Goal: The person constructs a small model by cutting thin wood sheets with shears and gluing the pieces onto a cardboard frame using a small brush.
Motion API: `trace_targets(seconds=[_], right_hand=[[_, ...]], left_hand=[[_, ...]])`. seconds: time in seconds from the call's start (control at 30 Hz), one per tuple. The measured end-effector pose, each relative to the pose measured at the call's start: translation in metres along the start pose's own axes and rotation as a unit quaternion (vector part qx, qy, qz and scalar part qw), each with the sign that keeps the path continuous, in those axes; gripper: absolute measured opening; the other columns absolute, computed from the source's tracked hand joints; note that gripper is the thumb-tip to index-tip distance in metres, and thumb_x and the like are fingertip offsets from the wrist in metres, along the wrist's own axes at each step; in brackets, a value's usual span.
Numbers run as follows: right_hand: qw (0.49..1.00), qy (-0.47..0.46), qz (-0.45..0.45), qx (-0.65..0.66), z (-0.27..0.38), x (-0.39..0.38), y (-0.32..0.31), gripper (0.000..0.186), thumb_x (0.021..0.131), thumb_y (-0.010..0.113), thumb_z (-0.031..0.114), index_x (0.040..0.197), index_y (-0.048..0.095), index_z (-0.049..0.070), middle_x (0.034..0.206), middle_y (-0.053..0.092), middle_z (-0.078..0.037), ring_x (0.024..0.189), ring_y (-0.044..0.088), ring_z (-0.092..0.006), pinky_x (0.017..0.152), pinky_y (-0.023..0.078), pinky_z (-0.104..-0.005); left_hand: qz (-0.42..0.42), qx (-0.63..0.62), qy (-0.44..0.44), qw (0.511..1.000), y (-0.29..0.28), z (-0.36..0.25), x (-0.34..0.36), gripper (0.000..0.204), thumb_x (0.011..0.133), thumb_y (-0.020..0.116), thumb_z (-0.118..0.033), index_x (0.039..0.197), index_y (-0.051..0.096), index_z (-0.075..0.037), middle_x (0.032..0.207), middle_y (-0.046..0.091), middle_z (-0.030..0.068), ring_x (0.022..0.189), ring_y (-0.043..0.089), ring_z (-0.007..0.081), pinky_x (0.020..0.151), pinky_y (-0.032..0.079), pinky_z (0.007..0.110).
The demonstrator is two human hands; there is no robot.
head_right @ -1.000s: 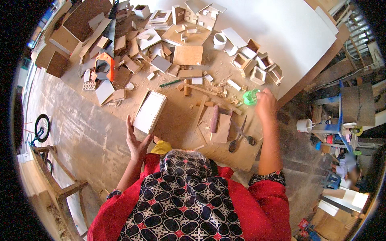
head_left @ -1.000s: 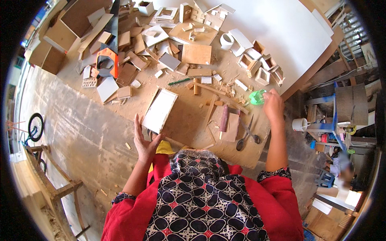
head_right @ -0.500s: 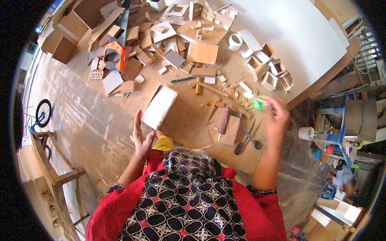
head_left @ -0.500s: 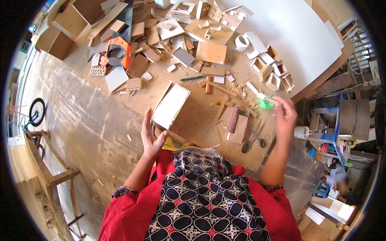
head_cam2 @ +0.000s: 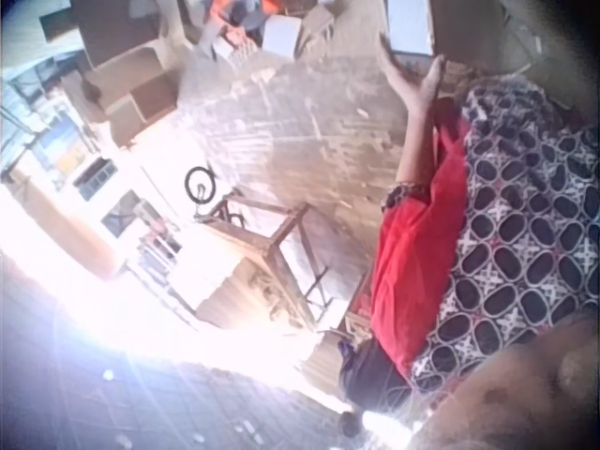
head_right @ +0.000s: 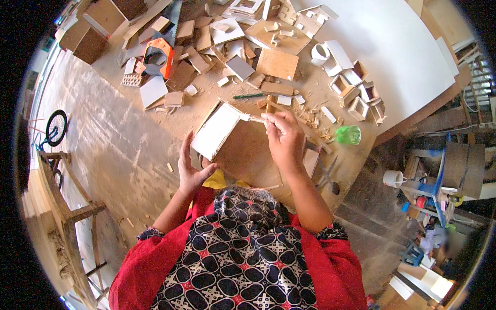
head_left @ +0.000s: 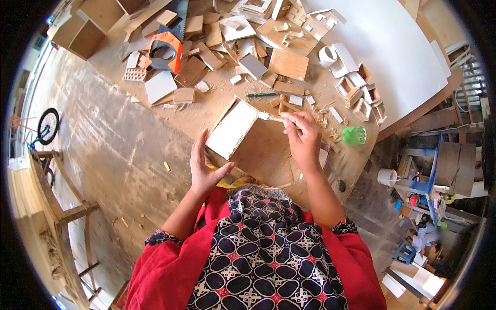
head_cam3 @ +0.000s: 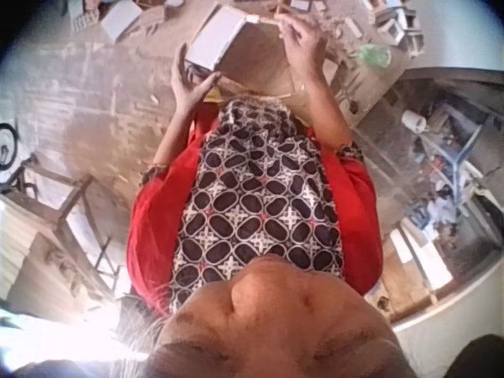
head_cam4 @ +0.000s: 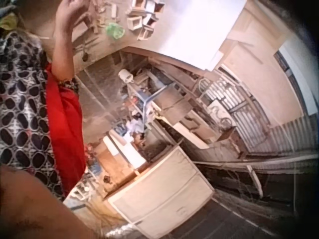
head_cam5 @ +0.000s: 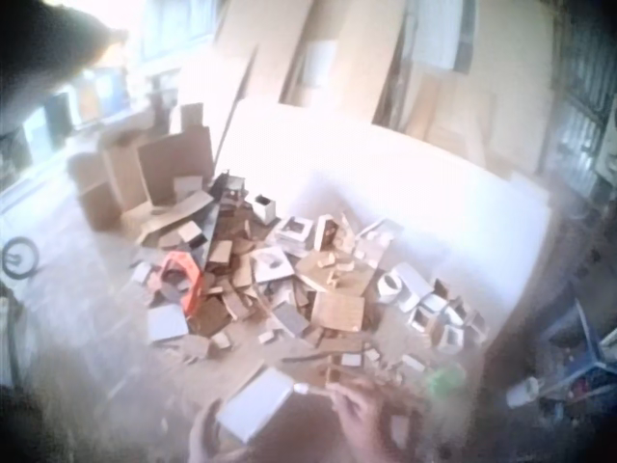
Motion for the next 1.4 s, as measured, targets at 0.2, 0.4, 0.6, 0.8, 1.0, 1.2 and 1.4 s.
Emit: trace_targets(seconds=[0.2, 0.4, 0.6, 0.8, 1.0, 1.2, 1.4], right_hand=[[0.988, -0.087, -0.003, -0.127, 0.009, -0.006, 0.009, 0.019, 0.081, 0.065, 0.003, 0.099, 0.069, 0.006, 0.088, 0.061, -0.007, 0.072, 0.061, -0.0215, 0.063, 0.048, -0.0303], [0.969, -0.136, 0.044, -0.201, 0.027, -0.024, 0.013, 0.024, 0.077, 0.069, 0.004, 0.101, 0.070, 0.007, 0.089, 0.061, -0.008, 0.073, 0.061, -0.0229, 0.065, 0.049, -0.0315], [0.963, -0.173, 0.074, -0.192, 0.035, -0.038, 0.024, 0.026, 0.076, 0.070, 0.001, 0.102, 0.068, 0.004, 0.087, 0.058, -0.010, 0.071, 0.061, -0.0244, 0.061, 0.050, -0.0328], [0.971, -0.167, 0.113, -0.130, 0.038, -0.059, 0.036, 0.029, 0.077, 0.069, 0.000, 0.105, 0.066, 0.004, 0.086, 0.056, -0.010, 0.069, 0.060, -0.0242, 0.059, 0.050, -0.0333], [0.962, -0.189, 0.160, -0.118, 0.048, -0.079, 0.041, 0.028, 0.076, 0.069, -0.001, 0.104, 0.066, 0.003, 0.084, 0.055, -0.009, 0.071, 0.060, -0.0246, 0.059, 0.049, -0.0335], [0.963, -0.172, 0.184, -0.096, 0.059, -0.086, 0.039, 0.024, 0.076, 0.069, 0.000, 0.100, 0.067, 0.003, 0.081, 0.056, -0.009, 0.070, 0.061, -0.0249, 0.060, 0.050, -0.0325], [0.992, -0.031, 0.124, 0.021, 0.047, -0.066, 0.031, 0.017, 0.078, 0.069, 0.000, 0.095, 0.069, 0.002, 0.081, 0.061, -0.009, 0.070, 0.062, -0.0173, 0.060, 0.049, -0.0276]], left_hand=[[-0.033, 0.021, 0.010, 0.999, 0.000, 0.000, 0.002, 0.092, 0.058, 0.085, -0.021, 0.136, 0.039, 0.000, 0.130, 0.050, 0.0189, 0.121, 0.048, 0.0326, 0.102, 0.038, 0.040], [-0.013, 0.036, 0.001, 0.999, -0.001, 0.002, 0.002, 0.094, 0.061, 0.084, -0.026, 0.138, 0.038, 0.001, 0.135, 0.048, 0.0179, 0.127, 0.044, 0.0298, 0.107, 0.032, 0.040], [-0.018, 0.041, 0.017, 0.999, -0.002, 0.002, 0.004, 0.093, 0.057, 0.085, -0.027, 0.135, 0.041, -0.001, 0.132, 0.050, 0.0168, 0.123, 0.046, 0.0329, 0.103, 0.036, 0.042], [-0.010, 0.058, 0.019, 0.998, -0.002, 0.004, 0.003, 0.093, 0.059, 0.085, -0.027, 0.136, 0.040, -0.002, 0.133, 0.049, 0.0170, 0.124, 0.045, 0.0317, 0.104, 0.035, 0.041], [-0.003, 0.052, 0.015, 0.999, -0.002, 0.003, 0.002, 0.094, 0.060, 0.086, -0.024, 0.137, 0.038, -0.002, 0.134, 0.048, 0.0179, 0.126, 0.045, 0.0304, 0.105, 0.035, 0.040], [-0.022, 0.060, 0.015, 0.998, -0.003, 0.003, 0.002, 0.091, 0.058, 0.084, -0.029, 0.134, 0.042, -0.003, 0.131, 0.051, 0.0142, 0.123, 0.046, 0.0338, 0.103, 0.035, 0.044], [-0.016, 0.061, 0.034, 0.997, -0.001, 0.002, 0.004, 0.092, 0.059, 0.085, -0.026, 0.136, 0.040, -0.002, 0.131, 0.051, 0.0150, 0.122, 0.047, 0.0332, 0.103, 0.035, 0.042]])
Point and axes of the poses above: each hand's wrist, its own x-axis towards the middle knuckle, its own y-axis out of the palm, z = x × y, the point moved 5 cm from there along x, towards the middle knuckle
